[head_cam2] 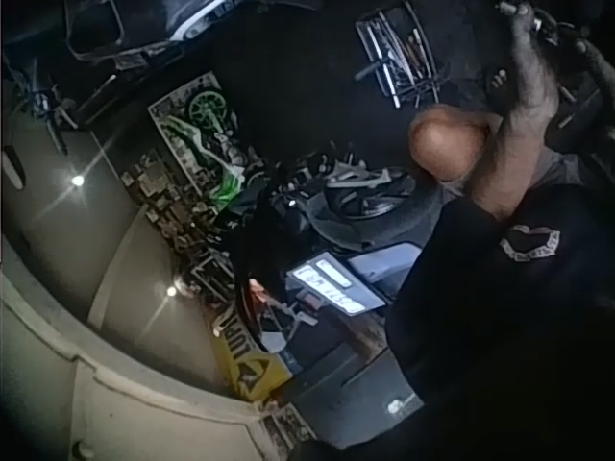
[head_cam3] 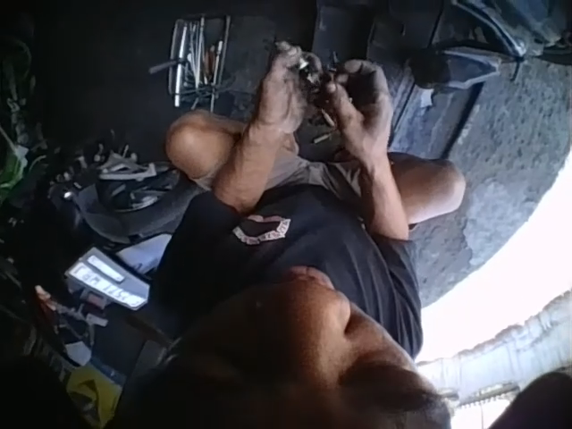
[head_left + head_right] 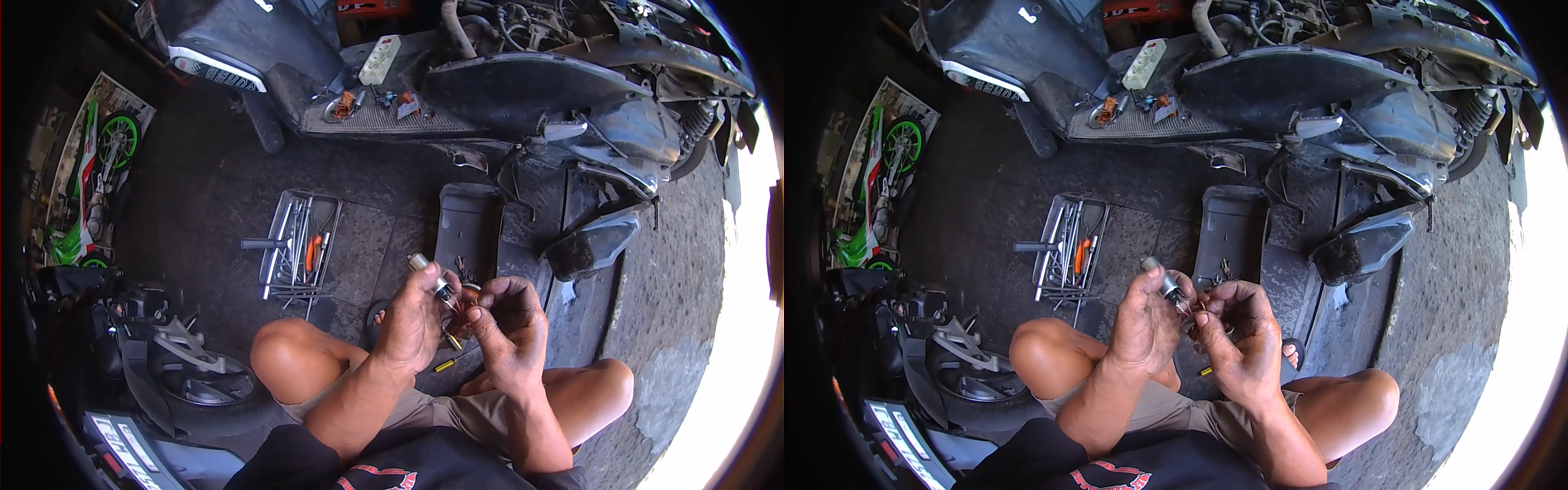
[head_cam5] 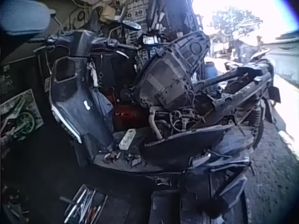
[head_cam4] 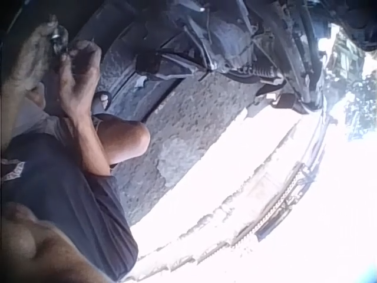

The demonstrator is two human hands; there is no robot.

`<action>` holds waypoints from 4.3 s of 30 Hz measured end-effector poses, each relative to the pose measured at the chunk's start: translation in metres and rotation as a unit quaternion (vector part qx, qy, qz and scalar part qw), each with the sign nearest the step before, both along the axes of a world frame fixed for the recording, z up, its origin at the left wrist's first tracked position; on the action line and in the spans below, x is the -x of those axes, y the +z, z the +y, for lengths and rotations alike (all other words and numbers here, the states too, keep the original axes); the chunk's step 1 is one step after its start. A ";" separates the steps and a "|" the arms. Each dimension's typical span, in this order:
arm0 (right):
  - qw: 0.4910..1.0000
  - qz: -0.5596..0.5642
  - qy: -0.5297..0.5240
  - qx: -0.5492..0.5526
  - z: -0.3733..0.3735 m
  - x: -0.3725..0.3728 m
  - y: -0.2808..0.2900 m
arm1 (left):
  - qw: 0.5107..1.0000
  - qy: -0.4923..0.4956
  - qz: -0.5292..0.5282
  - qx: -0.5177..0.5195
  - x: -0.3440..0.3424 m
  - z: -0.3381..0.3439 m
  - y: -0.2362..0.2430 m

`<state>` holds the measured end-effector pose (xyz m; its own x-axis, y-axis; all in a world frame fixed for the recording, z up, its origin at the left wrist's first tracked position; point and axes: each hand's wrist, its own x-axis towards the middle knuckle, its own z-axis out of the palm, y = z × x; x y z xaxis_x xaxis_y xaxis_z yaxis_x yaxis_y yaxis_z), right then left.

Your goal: Repairing and disassembling a motorcycle fuel pump assembly.

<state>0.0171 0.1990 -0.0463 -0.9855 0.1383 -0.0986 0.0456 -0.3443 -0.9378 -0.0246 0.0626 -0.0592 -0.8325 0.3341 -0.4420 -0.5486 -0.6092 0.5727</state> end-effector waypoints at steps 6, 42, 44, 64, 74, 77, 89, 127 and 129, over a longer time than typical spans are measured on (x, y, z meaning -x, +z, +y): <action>0.999 -0.024 0.020 -0.010 0.000 0.002 0.011 | 0.994 -0.046 0.091 -0.038 -0.015 -0.008 -0.013; 0.732 0.113 0.137 -0.657 -0.075 0.433 -0.022 | 0.985 0.025 -0.016 0.168 -0.024 -0.008 -0.021; 0.643 0.077 0.191 -0.737 -0.086 0.475 -0.042 | 0.969 -0.036 -0.004 0.243 -0.012 -0.015 -0.014; 0.906 -0.007 0.285 -0.312 -0.060 0.412 0.003 | 0.983 0.114 0.063 0.133 0.007 -0.015 -0.024; 0.913 -0.166 0.300 -0.220 0.061 0.135 0.064 | 0.998 0.044 0.045 -0.013 -0.025 -0.010 0.000; 0.941 -0.173 0.254 -0.140 0.074 0.085 0.060 | 0.997 0.001 0.069 -0.043 -0.035 -0.005 -0.003; 0.946 -0.140 0.250 0.150 0.109 0.013 0.016 | 0.978 -0.072 0.189 0.058 -0.050 0.019 0.006; 0.971 -0.134 0.182 -0.078 0.076 0.028 0.008 | 0.976 -0.088 0.151 0.130 -0.045 0.021 -0.003; 0.972 -0.128 0.181 -0.081 0.076 0.028 0.008 | 0.974 -0.096 0.156 0.135 -0.044 0.020 -0.007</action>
<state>-0.0110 0.2748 -0.0379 -0.9184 -0.1793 -0.3527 0.3751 -0.1108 -0.9204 0.0192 0.0821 -0.0659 -0.8743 0.4027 -0.2709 -0.4108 -0.3166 0.8550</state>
